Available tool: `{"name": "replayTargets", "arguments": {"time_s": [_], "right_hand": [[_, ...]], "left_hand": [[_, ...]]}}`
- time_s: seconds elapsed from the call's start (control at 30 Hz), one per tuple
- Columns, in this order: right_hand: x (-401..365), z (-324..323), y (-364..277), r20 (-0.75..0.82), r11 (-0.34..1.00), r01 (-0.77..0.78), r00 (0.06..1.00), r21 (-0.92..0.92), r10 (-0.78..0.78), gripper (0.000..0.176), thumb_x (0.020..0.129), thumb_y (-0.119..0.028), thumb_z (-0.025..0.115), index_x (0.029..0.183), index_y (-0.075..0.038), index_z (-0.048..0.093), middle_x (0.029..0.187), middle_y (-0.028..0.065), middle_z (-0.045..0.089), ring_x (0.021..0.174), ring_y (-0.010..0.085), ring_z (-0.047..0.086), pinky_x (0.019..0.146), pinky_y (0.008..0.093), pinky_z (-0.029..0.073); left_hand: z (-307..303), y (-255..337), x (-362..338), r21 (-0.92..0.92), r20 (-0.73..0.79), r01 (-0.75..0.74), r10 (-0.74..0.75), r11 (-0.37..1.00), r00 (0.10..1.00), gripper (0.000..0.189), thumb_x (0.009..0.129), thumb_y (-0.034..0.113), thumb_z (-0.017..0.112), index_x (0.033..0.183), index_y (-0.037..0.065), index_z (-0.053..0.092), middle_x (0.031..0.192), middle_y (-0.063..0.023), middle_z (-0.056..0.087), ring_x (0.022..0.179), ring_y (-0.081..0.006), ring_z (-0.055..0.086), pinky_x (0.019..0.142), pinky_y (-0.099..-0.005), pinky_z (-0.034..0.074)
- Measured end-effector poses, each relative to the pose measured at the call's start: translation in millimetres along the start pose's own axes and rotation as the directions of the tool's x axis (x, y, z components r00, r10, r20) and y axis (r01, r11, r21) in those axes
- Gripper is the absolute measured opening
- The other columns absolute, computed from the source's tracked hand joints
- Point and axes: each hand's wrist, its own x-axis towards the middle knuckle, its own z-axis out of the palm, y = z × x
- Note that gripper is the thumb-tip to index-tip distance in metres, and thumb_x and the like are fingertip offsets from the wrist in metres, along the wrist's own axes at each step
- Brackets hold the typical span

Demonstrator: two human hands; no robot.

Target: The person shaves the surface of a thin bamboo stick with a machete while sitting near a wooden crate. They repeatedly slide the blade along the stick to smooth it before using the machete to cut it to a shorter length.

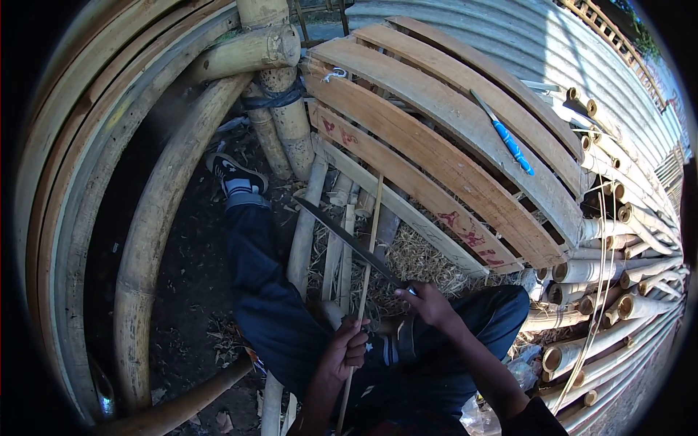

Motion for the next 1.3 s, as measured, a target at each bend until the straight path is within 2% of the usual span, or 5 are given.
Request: {"name": "replayTargets", "arguments": {"time_s": [0.57,0.73,1.0,1.13,1.3], "right_hand": [[-4,3,-9,0.056,0.982,0.108,0.993,-0.155,-0.101,0.056,0.088,-0.053,0.055,0.079,0.002,0.06,0.062,0.0232,0.058,0.07,0.0406,0.062,0.069,0.047,0.048],[12,-5,-18,-0.037,0.987,-0.157,0.987,0.018,0.158,0.056,0.09,-0.052,0.052,0.079,0.003,0.06,0.061,0.0229,0.057,0.069,0.0409,0.062,0.068,0.0467,0.048],[-8,3,-20,0.024,0.969,0.161,0.987,-0.186,-0.16,0.052,0.091,-0.047,0.054,0.083,0.004,0.059,0.062,0.0247,0.057,0.066,0.0412,0.061,0.063,0.0462,0.047],[22,-21,-23,-0.087,0.979,-0.201,0.975,0.038,0.203,0.047,0.092,-0.044,0.053,0.093,0.002,0.06,0.066,0.0228,0.058,0.066,0.0379,0.06,0.063,0.0454,0.045],[6,-14,-17,-0.081,0.997,-0.07,0.994,0.036,0.072,0.049,0.092,-0.042,0.054,0.088,0.006,0.058,0.064,0.0225,0.057,0.064,0.0361,0.059,0.063,0.044,0.045]], "left_hand": [[2,-1,3,-0.235,0.117,0.053,-0.025,0.971,0.993,0.028,0.102,0.021,0.038,0.122,0.006,0.05,0.059,0.0065,0.023,0.039,-0.0008,0.015,0.032,-0.0166,0.013],[-3,-11,-3,-0.359,0.17,0.102,-0.043,0.928,0.984,0.029,0.102,0.02,0.038,0.122,0.002,0.051,0.059,0.0066,0.023,0.04,-0.0009,0.015,0.033,-0.0164,0.014],[-5,-9,-3,-0.359,0.183,0.111,-0.046,0.927,0.982,0.03,0.102,0.018,0.037,0.122,0.0,0.05,0.059,0.0065,0.024,0.04,-0.0005,0.016,0.033,-0.0167,0.014],[-2,-27,-20,-0.484,0.272,0.166,-0.032,0.859,0.962,0.03,0.102,0.018,0.036,0.122,-0.002,0.047,0.058,0.0061,0.024,0.039,0.0,0.015,0.031,-0.0169,0.014],[-3,-29,-14,-0.569,0.299,0.207,-0.034,0.796,0.954,0.03,0.102,0.018,0.035,0.12,-0.003,0.048,0.057,0.0064,0.024,0.037,0.0005,0.016,0.03,-0.0166,0.014]]}}
